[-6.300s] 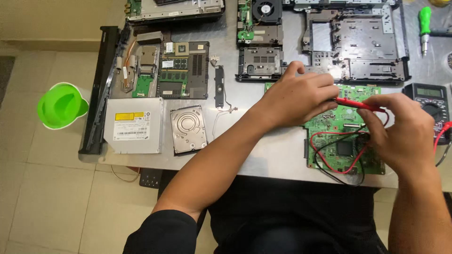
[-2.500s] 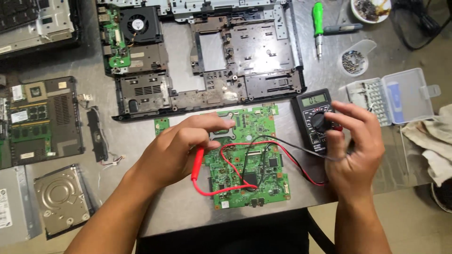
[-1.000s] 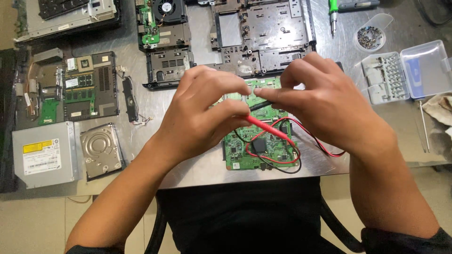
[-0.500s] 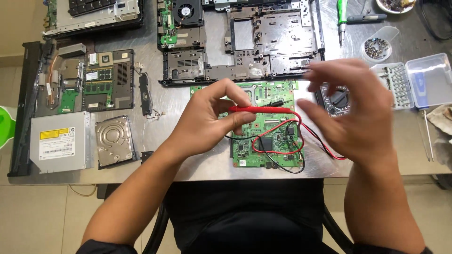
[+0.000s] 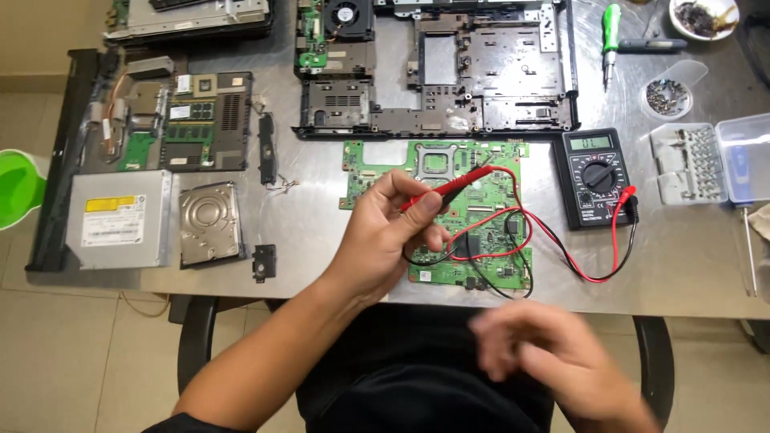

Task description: Diagnosing and repairing a laptop motherboard using a multimeter and a soldering iron

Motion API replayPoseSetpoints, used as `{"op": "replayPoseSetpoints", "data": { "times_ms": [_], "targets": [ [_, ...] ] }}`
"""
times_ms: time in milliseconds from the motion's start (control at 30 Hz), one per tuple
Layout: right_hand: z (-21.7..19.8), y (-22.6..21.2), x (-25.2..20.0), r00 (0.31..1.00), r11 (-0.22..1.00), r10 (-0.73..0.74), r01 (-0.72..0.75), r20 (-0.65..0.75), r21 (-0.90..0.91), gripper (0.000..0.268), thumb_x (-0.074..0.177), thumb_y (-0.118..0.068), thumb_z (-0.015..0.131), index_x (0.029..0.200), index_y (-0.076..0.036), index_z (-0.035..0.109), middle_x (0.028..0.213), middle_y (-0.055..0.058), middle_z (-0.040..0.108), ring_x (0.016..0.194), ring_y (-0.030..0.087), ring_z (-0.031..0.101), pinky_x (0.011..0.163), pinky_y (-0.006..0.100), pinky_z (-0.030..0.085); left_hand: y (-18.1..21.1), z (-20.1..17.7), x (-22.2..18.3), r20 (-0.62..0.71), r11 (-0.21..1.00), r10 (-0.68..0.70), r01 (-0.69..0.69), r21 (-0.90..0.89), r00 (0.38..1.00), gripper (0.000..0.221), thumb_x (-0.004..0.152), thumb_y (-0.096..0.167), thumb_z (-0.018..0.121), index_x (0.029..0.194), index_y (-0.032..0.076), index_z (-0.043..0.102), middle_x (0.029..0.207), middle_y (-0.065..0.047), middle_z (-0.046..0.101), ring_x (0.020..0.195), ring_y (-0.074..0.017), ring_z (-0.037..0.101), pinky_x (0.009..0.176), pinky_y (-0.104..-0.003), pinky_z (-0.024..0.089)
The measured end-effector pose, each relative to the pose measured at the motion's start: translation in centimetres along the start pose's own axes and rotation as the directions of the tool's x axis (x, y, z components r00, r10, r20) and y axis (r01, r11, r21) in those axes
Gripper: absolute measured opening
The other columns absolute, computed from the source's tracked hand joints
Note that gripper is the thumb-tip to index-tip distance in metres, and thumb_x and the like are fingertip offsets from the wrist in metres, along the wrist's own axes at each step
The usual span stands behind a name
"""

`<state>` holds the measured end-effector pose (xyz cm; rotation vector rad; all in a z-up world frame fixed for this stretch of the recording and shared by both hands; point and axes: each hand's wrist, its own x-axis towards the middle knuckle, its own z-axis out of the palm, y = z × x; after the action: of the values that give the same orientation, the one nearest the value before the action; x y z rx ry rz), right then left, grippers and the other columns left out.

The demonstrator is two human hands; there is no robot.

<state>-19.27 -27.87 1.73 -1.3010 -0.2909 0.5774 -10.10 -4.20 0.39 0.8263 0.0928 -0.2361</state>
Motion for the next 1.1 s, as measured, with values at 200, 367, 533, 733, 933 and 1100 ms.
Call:
{"op": "replayPoseSetpoints", "data": {
  "times_ms": [200,367,533,733,933,1100],
  "targets": [
    [6.3,1.8,3.7,0.968,0.747,-0.038,0.191,-0.246,0.637,0.039,0.105,-0.027,0.056,0.131,0.001,0.059,0.076,0.009,0.055,0.051,0.019,0.044,0.048,0.028,0.033,0.9,2.6,-3.4,0.065,0.945,0.199,-0.209,0.253,0.978,0.022,0.094,0.015,0.073,0.100,0.009,0.052,0.065,-0.012,0.065,0.065,-0.0222,0.071,0.075,-0.033,0.061],
    [7.7,1.2,5.2,0.962,0.677,0.153,0.065,-0.226,0.733,0.030,0.104,-0.029,0.054,0.124,-0.007,0.054,0.073,0.010,0.053,0.050,0.018,0.047,0.043,0.026,0.036,-0.9,2.7,-5.3,-0.010,0.925,0.318,-0.308,0.221,0.948,0.020,0.096,0.014,0.071,0.100,0.010,0.052,0.080,-0.011,0.062,0.061,-0.0188,0.070,0.067,-0.026,0.056],
    [8.6,1.8,5.4,0.894,0.671,0.252,0.114,-0.371,0.733,0.026,0.098,-0.024,0.059,0.121,-0.013,0.056,0.090,0.010,0.058,0.060,0.016,0.058,0.037,0.025,0.035,-2.0,2.7,-6.4,-0.141,0.967,0.250,-0.239,0.087,0.958,0.029,0.093,0.019,0.073,0.101,0.007,0.048,0.070,-0.016,0.061,0.051,-0.0245,0.068,0.038,-0.027,0.050],
    [8.8,3.9,5.7,0.858,0.808,0.265,0.052,-0.441,0.587,0.040,0.097,-0.020,0.058,0.136,-0.010,0.056,0.127,0.004,0.065,0.063,0.019,0.056,0.040,0.024,0.036,-2.2,2.6,-6.5,-0.218,0.961,0.272,-0.253,0.112,0.937,0.023,0.093,0.017,0.074,0.100,0.009,0.053,0.090,-0.017,0.071,0.057,-0.0117,0.063,0.045,-0.019,0.041],
    [7.7,6.1,4.3,0.758,0.798,0.104,0.322,-0.644,0.509,0.007,0.093,-0.002,0.067,0.099,-0.004,0.069,0.107,0.021,0.076,0.069,0.024,0.067,0.057,0.025,0.046,-2.1,1.7,-6.2,-0.131,0.927,0.363,-0.344,0.149,0.923,0.024,0.095,0.018,0.072,0.099,0.009,0.050,0.095,-0.014,0.062,0.055,-0.0284,0.072,0.060,-0.026,0.052],
    [6.6,5.5,2.5,0.611,0.746,-0.040,0.545,-0.790,0.383,0.024,0.094,0.002,0.065,0.100,-0.016,0.050,0.096,0.018,0.067,0.065,0.023,0.059,0.059,0.025,0.042,-2.4,0.3,-6.0,-0.167,0.890,0.423,-0.374,0.263,0.891,0.020,0.094,0.015,0.071,0.099,0.007,0.054,0.095,-0.016,0.071,0.073,-0.0287,0.077,0.076,-0.035,0.061]
  ]
}}
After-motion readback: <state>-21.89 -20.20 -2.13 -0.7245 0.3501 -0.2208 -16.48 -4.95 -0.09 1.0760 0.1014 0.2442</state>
